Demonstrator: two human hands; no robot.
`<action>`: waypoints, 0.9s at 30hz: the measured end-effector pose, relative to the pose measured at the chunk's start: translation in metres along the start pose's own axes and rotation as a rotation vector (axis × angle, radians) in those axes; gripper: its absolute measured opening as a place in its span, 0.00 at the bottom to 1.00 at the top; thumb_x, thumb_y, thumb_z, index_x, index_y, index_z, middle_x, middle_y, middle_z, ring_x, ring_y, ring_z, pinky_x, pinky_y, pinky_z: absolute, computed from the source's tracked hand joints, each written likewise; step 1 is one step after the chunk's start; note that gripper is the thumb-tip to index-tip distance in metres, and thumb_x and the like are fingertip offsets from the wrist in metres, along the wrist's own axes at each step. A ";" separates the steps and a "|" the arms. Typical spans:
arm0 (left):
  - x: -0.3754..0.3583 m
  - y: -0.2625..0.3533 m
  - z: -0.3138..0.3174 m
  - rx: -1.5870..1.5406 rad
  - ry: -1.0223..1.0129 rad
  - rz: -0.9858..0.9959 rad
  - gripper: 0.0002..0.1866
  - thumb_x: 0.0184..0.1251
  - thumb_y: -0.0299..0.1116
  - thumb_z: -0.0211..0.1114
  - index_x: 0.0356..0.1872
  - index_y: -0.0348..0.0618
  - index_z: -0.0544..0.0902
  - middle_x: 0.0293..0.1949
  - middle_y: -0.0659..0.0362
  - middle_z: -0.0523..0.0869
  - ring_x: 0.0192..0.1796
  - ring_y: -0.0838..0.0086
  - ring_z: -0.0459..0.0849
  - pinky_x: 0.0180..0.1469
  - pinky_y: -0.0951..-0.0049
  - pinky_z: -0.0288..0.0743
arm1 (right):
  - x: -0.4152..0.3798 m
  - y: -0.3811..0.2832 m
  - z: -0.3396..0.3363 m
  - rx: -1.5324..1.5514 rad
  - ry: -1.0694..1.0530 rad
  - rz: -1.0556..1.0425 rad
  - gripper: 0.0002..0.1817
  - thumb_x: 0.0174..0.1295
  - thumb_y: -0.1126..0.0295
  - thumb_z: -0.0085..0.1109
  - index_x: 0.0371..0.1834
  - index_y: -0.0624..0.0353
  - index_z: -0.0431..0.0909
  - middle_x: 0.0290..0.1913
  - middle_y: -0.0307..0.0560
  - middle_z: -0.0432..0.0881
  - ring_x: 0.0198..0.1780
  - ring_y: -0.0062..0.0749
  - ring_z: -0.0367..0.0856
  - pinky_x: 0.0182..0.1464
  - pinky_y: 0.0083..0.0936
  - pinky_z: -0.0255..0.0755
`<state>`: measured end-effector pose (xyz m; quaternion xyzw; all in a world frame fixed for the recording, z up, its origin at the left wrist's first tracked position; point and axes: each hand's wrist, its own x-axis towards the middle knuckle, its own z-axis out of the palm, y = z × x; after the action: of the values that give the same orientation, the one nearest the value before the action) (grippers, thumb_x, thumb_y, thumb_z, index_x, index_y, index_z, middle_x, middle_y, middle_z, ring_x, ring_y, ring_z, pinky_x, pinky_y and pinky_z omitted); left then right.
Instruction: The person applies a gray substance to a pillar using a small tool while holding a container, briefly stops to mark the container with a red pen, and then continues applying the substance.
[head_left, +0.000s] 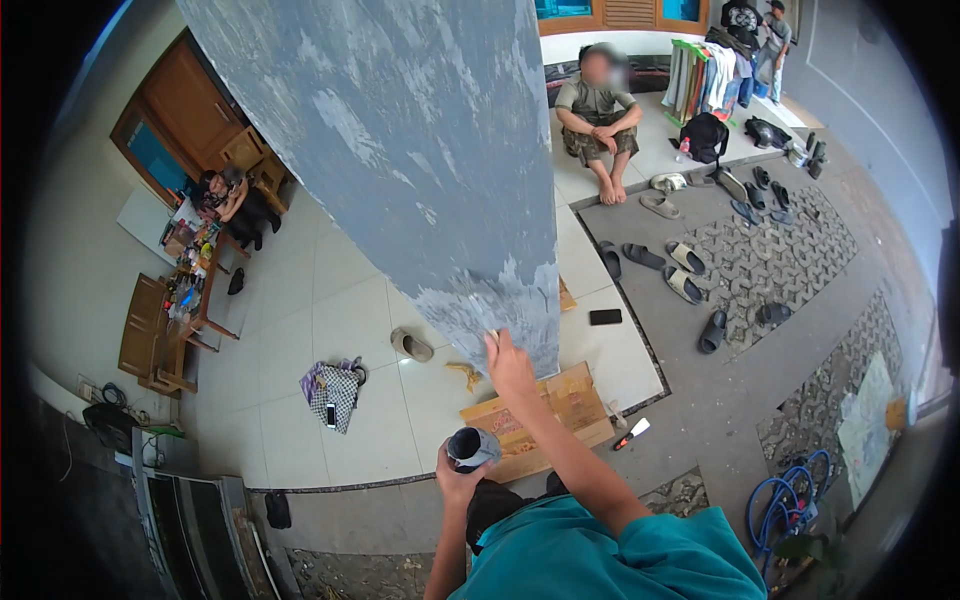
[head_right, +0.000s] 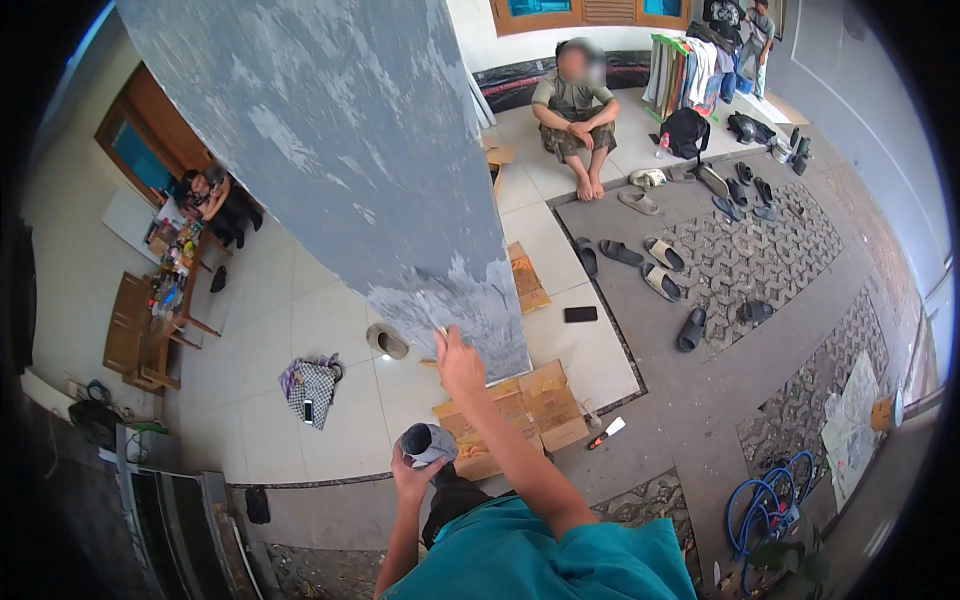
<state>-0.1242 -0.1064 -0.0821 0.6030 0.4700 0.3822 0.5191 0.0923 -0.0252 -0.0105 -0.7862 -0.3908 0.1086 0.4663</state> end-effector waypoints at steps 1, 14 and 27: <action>-0.001 0.000 0.001 -0.013 0.004 0.009 0.42 0.39 0.25 0.83 0.60 0.32 0.69 0.52 0.51 0.81 0.54 0.65 0.83 0.57 0.64 0.80 | -0.009 0.006 0.000 -0.001 -0.003 -0.007 0.16 0.73 0.56 0.49 0.40 0.61 0.71 0.23 0.67 0.79 0.30 0.68 0.80 0.28 0.58 0.71; -0.008 -0.009 -0.005 -0.057 0.038 -0.009 0.43 0.39 0.25 0.83 0.60 0.31 0.69 0.51 0.50 0.81 0.54 0.64 0.83 0.57 0.63 0.80 | 0.002 0.009 -0.001 0.005 -0.015 0.003 0.18 0.72 0.54 0.51 0.42 0.61 0.70 0.24 0.67 0.80 0.30 0.67 0.81 0.28 0.57 0.72; -0.010 0.005 -0.001 -0.033 0.019 0.048 0.43 0.40 0.26 0.83 0.60 0.30 0.68 0.51 0.49 0.81 0.53 0.63 0.84 0.56 0.62 0.81 | -0.007 0.035 0.009 -0.088 -0.016 0.043 0.17 0.72 0.54 0.50 0.43 0.59 0.70 0.25 0.68 0.80 0.30 0.68 0.80 0.30 0.57 0.73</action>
<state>-0.1269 -0.1160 -0.0771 0.6017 0.4539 0.4078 0.5154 0.1015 -0.0337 -0.0454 -0.8132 -0.3818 0.1079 0.4258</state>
